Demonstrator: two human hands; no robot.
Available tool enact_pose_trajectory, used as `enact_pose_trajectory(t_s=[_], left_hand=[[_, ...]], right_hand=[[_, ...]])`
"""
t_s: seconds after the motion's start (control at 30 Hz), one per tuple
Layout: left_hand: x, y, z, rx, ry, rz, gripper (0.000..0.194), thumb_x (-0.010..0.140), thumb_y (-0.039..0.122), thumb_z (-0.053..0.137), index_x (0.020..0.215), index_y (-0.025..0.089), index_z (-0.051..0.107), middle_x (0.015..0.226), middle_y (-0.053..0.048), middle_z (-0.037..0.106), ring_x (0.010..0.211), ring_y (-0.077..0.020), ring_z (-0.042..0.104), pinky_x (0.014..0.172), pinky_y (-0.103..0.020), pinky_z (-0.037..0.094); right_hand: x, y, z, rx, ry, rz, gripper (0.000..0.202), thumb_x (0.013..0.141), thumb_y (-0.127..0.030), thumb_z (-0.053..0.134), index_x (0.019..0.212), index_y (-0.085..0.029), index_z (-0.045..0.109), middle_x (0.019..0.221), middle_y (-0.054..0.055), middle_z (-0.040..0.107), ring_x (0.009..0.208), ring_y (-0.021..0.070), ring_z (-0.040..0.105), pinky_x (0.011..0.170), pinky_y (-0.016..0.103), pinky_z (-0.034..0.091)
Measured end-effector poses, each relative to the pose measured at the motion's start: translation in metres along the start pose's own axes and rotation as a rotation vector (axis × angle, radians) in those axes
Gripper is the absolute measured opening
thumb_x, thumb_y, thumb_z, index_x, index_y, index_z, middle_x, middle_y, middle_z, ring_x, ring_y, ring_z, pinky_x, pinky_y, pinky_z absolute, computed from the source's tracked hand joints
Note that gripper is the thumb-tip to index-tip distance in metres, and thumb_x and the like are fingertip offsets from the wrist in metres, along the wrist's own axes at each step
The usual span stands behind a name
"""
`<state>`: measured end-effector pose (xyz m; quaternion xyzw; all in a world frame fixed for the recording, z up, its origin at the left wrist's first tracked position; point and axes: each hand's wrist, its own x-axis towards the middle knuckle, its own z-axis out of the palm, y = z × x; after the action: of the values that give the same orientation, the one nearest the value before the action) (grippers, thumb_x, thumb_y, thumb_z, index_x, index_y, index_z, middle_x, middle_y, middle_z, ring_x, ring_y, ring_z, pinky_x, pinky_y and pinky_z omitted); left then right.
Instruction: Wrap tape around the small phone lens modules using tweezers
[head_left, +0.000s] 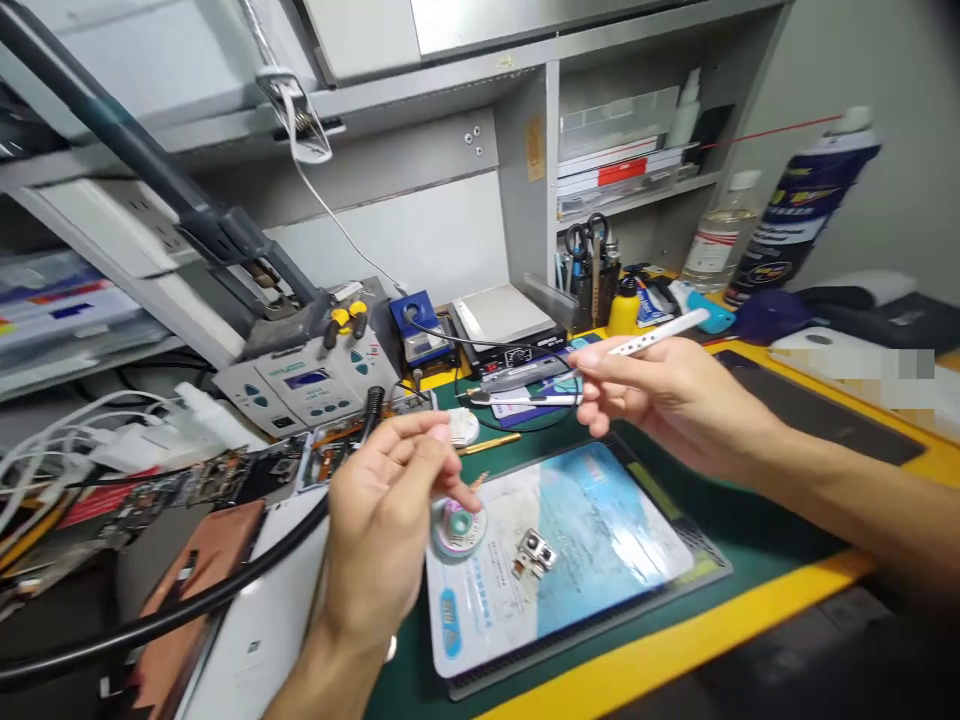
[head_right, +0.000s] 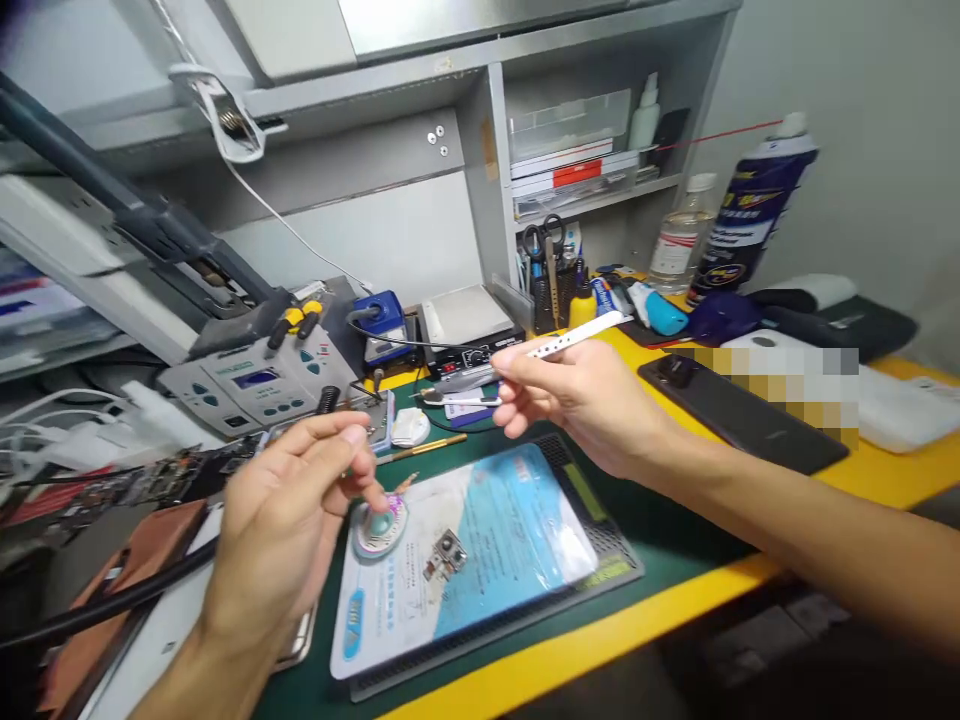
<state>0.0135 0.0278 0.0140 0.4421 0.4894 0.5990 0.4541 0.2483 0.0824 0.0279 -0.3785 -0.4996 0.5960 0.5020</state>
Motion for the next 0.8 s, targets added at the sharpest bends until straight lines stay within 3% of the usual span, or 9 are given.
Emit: enact_pose_trajectory(t_s=[0.13, 0.3, 0.5, 0.8], left_hand=[[0.008, -0.003, -0.006, 0.077, 0.038, 0.099, 0.022, 0.086, 0.029, 0.078, 0.103, 0.017, 0.071, 0.059, 0.008, 0.061, 0.04, -0.0098, 0.056, 0.04, -0.02, 0.046], [0.015, -0.004, -0.012, 0.063, 0.094, 0.18, 0.023, 0.085, 0.028, 0.077, 0.103, 0.017, 0.069, 0.046, 0.012, 0.049, 0.037, -0.0091, 0.049, 0.041, -0.02, 0.042], [0.021, -0.004, -0.014, 0.054, 0.136, 0.199, 0.025, 0.081, 0.031, 0.076, 0.099, 0.015, 0.068, 0.051, 0.011, 0.052, 0.038, -0.0082, 0.047, 0.041, -0.02, 0.04], [0.029, -0.012, -0.02, 0.207, 0.104, 0.212, 0.026, 0.084, 0.033, 0.065, 0.102, 0.014, 0.069, 0.071, 0.004, 0.061, 0.044, -0.0086, 0.051, 0.042, -0.023, 0.044]], right_hand=[[0.013, 0.005, -0.008, -0.222, -0.008, -0.073, 0.037, 0.075, -0.047, 0.088, 0.076, -0.017, 0.068, 0.057, -0.002, 0.062, 0.052, 0.0152, 0.064, 0.046, 0.025, 0.054], [0.021, 0.011, -0.01, -0.468, -0.149, -0.04, 0.031, 0.078, -0.04, 0.088, 0.076, -0.014, 0.07, 0.057, -0.001, 0.065, 0.044, 0.0126, 0.06, 0.036, 0.022, 0.045], [0.025, 0.01, -0.013, -0.592, -0.236, -0.023, 0.026, 0.098, -0.037, 0.072, 0.088, -0.013, 0.069, 0.062, -0.006, 0.062, 0.044, 0.0063, 0.054, 0.039, 0.017, 0.039], [0.031, 0.007, -0.026, -0.618, -0.265, -0.054, 0.027, 0.1, -0.04, 0.068, 0.091, -0.014, 0.069, 0.067, -0.005, 0.063, 0.049, 0.0078, 0.056, 0.044, 0.019, 0.043]])
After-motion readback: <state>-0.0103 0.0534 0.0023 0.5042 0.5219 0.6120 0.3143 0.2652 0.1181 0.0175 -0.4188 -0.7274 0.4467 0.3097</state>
